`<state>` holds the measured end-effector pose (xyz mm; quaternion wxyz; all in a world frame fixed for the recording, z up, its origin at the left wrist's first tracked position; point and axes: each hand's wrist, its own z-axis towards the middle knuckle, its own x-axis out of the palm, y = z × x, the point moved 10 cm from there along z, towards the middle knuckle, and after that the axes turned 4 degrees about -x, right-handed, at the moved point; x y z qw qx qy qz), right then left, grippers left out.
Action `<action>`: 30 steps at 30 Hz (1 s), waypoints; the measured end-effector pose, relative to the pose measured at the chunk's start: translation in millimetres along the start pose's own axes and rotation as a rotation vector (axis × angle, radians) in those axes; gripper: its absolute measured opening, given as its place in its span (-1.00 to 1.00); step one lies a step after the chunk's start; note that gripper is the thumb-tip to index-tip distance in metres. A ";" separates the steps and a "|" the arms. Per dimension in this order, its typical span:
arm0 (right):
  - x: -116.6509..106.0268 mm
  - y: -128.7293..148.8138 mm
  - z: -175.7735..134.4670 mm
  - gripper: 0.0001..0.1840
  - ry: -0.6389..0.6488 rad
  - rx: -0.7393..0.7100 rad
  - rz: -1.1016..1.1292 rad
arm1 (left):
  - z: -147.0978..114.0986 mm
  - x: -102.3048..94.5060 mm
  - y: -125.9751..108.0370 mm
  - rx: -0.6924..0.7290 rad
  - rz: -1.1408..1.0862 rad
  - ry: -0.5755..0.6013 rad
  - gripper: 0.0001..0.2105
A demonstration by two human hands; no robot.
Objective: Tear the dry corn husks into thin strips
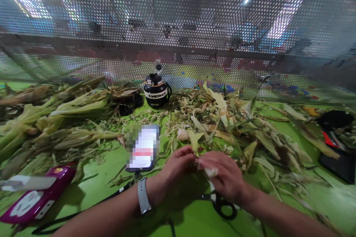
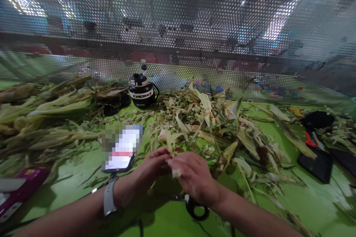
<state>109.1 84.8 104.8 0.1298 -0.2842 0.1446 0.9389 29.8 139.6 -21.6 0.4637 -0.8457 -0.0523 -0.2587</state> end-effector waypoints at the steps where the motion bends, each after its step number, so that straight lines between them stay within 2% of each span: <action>1: -4.0 -12.7 -0.9 -0.78 -0.050 0.102 -0.001 | -1.0 -2.3 1.4 -0.018 -0.006 -0.027 -0.90; 3: -7.9 -40.4 -7.5 -0.82 -0.116 0.328 0.001 | -3.8 -8.5 6.6 -0.077 -0.052 -0.112 -0.93; 6: -3.0 -70.9 -22.1 -0.88 -0.122 0.585 0.028 | -7.5 -10.3 4.0 -0.057 -0.037 -0.180 -0.95; 8: 1.9 -78.9 -28.6 -0.85 -0.110 0.654 0.062 | -7.9 -5.2 -1.4 -0.009 0.031 -0.152 -0.95; 13: 13.1 -79.4 -35.2 -0.81 -0.047 0.708 0.146 | -8.1 -5.0 -13.0 0.095 0.154 -0.156 -0.93; 15: 19.2 -84.4 -42.0 -0.77 -0.033 0.810 0.232 | -7.4 -4.6 -14.3 0.109 0.182 -0.141 -0.93; 18: 29.8 -96.0 -57.9 -0.69 -0.079 1.040 0.438 | -6.7 -3.9 -15.0 0.127 0.220 -0.122 -0.94; 20: 35.4 -100.8 -64.1 -0.63 -0.112 1.138 0.540 | -6.9 -5.2 -15.7 0.143 0.233 -0.132 -0.93; 24: 41.5 -105.8 -69.7 -0.57 -0.130 1.224 0.613 | -7.2 -4.4 -14.3 0.146 0.233 -0.124 -0.91; 27: 43.2 -105.7 -70.3 -0.59 -0.131 1.218 0.626 | -7.3 -4.5 -11.7 0.127 0.156 -0.105 -0.89; 30: 44.0 -103.9 -70.5 -0.61 -0.127 1.206 0.621 | -8.9 -3.2 -16.5 0.169 0.114 -0.073 -0.82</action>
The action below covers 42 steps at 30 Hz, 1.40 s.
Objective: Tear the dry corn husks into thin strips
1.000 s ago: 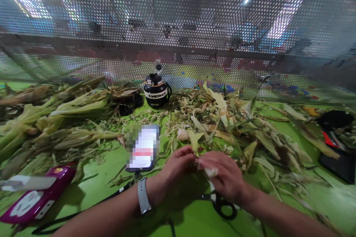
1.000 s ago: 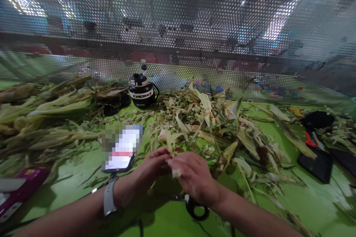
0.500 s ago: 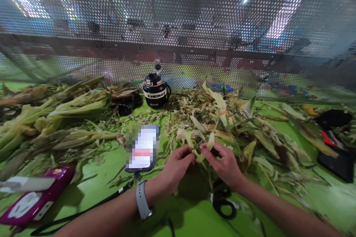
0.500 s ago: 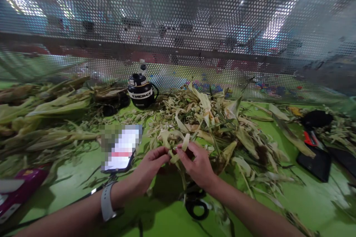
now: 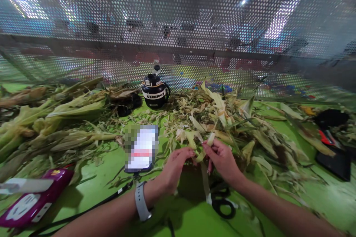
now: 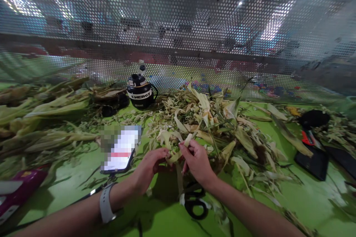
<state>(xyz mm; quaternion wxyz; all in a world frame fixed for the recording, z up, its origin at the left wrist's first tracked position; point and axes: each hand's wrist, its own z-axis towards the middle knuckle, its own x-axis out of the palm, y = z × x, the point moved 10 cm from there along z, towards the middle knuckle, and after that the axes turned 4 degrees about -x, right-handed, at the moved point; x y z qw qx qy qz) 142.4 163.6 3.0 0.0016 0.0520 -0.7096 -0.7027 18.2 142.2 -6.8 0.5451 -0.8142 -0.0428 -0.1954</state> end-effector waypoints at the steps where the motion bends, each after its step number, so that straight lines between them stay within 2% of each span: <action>1: 0.3 -0.8 -0.6 -0.61 -0.001 0.006 0.002 | -0.3 1.2 -1.7 0.013 0.014 0.016 -0.79; 6: -0.2 -5.0 -1.0 -0.61 -0.004 0.018 0.014 | 1.3 8.3 -1.1 0.022 0.190 0.074 -0.69; 10: -1.8 -12.4 2.5 -0.58 0.001 0.063 0.030 | 6.0 5.1 0.2 0.039 0.281 0.052 -0.64; 13: -4.7 -2.5 6.0 -0.60 0.036 0.006 -0.143 | 9.6 -1.1 -3.0 0.038 0.246 0.026 -0.64; 15: -11.3 20.3 6.8 -0.65 0.009 -0.167 -0.430 | 11.6 -6.2 -7.4 0.039 0.207 0.001 -0.66; 16: -13.8 36.2 4.8 -0.68 -0.026 -0.298 -0.597 | 12.5 -8.6 -9.8 0.039 0.191 -0.012 -0.66; 19: -1.3 81.0 -19.1 -0.81 -0.093 -0.816 -0.997 | 14.8 -12.6 -14.6 0.039 0.147 -0.022 -0.66; 20: 8.9 88.7 -31.7 -0.86 -0.064 -0.998 -1.067 | 15.4 -12.5 -14.8 0.034 0.134 -0.013 -0.65; 22: 28.9 90.7 -54.7 -0.75 0.063 -1.273 -1.138 | 16.4 -11.4 -13.8 0.021 0.115 0.008 -0.61; 25: 46.7 83.8 -73.3 -0.72 0.248 -1.433 -1.146 | 17.1 -10.2 -10.6 -0.005 0.116 0.027 -0.56; 27: 47.9 85.6 -77.6 -0.79 0.262 -1.456 -1.087 | 17.4 -7.4 -8.4 -0.024 0.153 0.063 -0.56; 29: 41.3 91.1 -74.1 -0.83 0.208 -1.415 -0.978 | 17.5 -4.1 -7.4 -0.033 0.230 0.112 -0.57; 31: 29.6 93.7 -62.0 -0.87 0.119 -1.294 -0.867 | 17.1 -1.2 -8.5 -0.016 0.361 0.160 -0.58; 33: 21.0 89.3 -48.9 -0.91 0.049 -1.164 -0.817 | 15.4 2.3 -14.2 0.058 0.561 0.193 -0.60; 35: 18.3 81.6 -41.0 -0.87 -0.013 -1.083 -0.861 | 11.6 8.8 -20.2 0.151 0.777 0.230 -0.65; 37: 19.3 75.7 -39.9 -0.77 -0.074 -1.065 -0.951 | 6.7 16.2 -21.6 0.196 0.925 0.281 -0.71; 40: 22.3 72.0 -43.0 -0.67 -0.119 -1.073 -1.019 | -0.9 26.7 -18.7 0.195 1.024 0.378 -0.77; 42: 22.1 71.5 -43.1 -0.66 -0.116 -1.047 -1.008 | -5.3 31.5 -20.9 0.227 1.063 0.401 -0.78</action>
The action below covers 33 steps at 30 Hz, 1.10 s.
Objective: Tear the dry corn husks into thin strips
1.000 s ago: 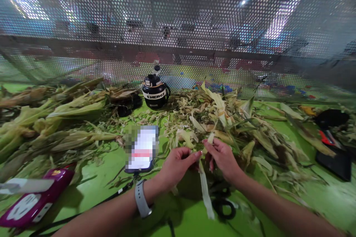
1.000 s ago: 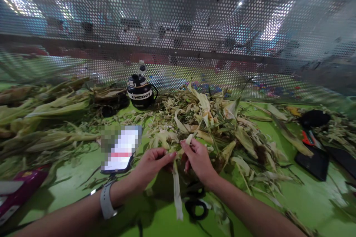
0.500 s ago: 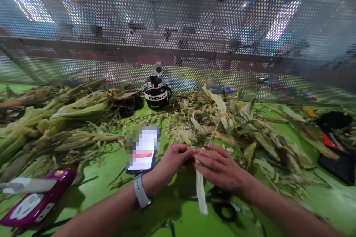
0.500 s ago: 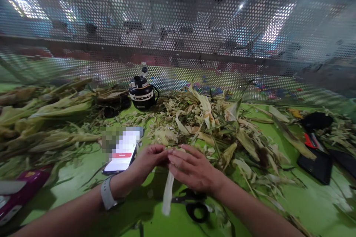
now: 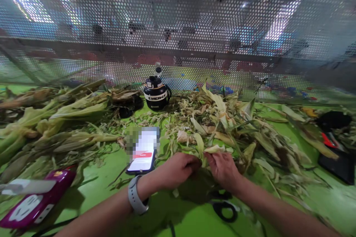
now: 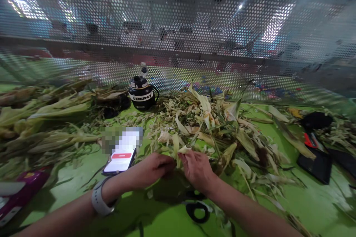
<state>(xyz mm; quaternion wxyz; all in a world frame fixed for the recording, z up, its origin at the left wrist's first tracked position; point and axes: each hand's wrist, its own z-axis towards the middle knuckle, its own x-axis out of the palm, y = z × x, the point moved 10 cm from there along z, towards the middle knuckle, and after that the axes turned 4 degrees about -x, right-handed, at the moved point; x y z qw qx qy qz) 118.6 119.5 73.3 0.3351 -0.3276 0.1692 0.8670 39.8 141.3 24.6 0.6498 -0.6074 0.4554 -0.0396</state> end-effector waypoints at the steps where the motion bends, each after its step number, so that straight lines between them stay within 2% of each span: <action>1: -0.4 -1.2 0.1 -0.66 0.004 0.020 0.007 | -0.8 -1.3 -2.4 0.012 0.015 -0.017 -0.78; 4: -0.4 -6.1 -0.3 -0.68 0.019 0.077 0.035 | -2.2 -9.5 -1.6 -0.014 -0.005 -0.129 -0.80; 7: 4.4 -14.1 -2.9 -0.69 0.050 0.156 0.088 | -4.7 -19.2 7.9 -0.082 -0.173 -0.284 -0.99; 10: 6.0 -20.3 -4.8 -0.68 0.045 0.224 0.156 | -6.4 -22.9 13.1 -0.068 -0.363 -0.378 -0.84; 14: 5.6 -16.5 -1.6 -0.73 0.028 0.214 0.358 | -2.8 -16.6 13.3 -0.031 -0.537 -0.330 -0.91; 20: 4.9 -17.2 -1.2 -0.84 -0.007 0.235 0.529 | -2.9 5.0 35.1 -0.304 -0.944 -0.256 -0.89; 24: 7.8 -21.4 -4.3 -0.84 -0.020 0.275 0.536 | -1.8 5.6 38.0 -0.308 -0.938 -0.276 -0.86; 29: 16.5 -30.5 -11.4 -0.79 -0.031 0.390 0.548 | 1.1 1.1 34.1 -0.228 -0.760 -0.274 -0.88; 33: 10.8 -28.8 -8.8 -0.80 -0.068 0.367 0.497 | -0.6 -3.5 41.0 -0.240 -0.722 -0.351 -0.88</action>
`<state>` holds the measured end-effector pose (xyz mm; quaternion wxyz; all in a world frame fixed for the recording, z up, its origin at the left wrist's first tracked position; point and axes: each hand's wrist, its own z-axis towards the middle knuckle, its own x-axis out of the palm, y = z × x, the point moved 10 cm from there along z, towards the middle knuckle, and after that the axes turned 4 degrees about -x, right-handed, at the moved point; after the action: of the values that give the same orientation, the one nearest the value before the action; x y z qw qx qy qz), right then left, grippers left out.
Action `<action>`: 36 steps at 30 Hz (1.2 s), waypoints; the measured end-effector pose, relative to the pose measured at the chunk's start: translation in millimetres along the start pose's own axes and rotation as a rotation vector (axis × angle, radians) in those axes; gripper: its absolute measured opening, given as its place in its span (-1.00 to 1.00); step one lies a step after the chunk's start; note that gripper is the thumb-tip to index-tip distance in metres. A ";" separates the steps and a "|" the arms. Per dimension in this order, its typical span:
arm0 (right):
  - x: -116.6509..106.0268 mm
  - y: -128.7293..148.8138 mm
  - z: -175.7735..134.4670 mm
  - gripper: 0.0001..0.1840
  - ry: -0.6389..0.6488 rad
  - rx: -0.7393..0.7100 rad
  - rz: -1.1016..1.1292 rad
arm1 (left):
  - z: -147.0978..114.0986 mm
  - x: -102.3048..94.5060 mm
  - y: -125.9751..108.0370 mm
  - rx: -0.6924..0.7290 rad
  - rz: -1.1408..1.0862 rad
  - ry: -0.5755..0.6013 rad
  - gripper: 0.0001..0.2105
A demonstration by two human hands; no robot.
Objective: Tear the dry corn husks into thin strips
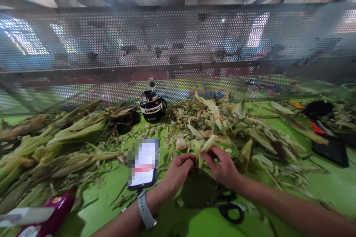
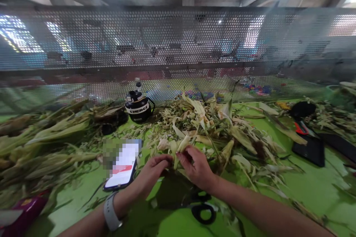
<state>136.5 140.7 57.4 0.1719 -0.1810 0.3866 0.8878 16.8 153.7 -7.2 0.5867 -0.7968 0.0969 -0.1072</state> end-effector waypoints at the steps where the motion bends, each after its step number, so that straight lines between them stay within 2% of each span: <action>1: -3.5 4.2 1.3 -0.81 -0.023 -0.034 -0.031 | 0.5 -1.2 1.9 -0.007 -0.014 -0.012 -0.88; 6: -18.7 22.7 5.4 -0.95 -0.113 -0.206 -0.185 | 2.9 -2.7 8.2 -0.018 -0.031 -0.017 -0.87; 10: -16.3 28.2 4.6 -0.95 -0.085 -0.285 -0.231 | 3.7 -4.3 5.6 0.026 0.002 -0.022 -0.87; 17: -15.5 26.1 3.0 -0.95 -0.099 -0.263 -0.298 | 4.0 -5.7 8.7 0.016 -0.059 -0.054 -0.82; 23: -9.7 25.7 2.5 -0.92 -0.051 -0.291 -0.249 | 3.8 -0.5 6.5 0.040 -0.063 -0.012 -0.84; 28: -9.3 29.3 2.1 -0.98 -0.035 -0.312 -0.234 | 3.3 -5.5 5.2 0.019 -0.151 -0.058 -0.83; 30: -9.5 31.6 2.1 -0.94 -0.033 -0.341 -0.256 | 3.9 -7.0 5.5 -0.003 -0.176 -0.070 -0.83; 36: -13.8 35.4 0.9 -0.90 -0.082 -0.415 -0.281 | 3.9 -8.4 -8.9 0.070 -0.100 -0.049 -0.86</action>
<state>132.7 116.5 86.4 0.2681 -0.2282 0.1600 0.9222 10.2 162.2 -0.3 0.6101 -0.7822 0.0387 -0.1203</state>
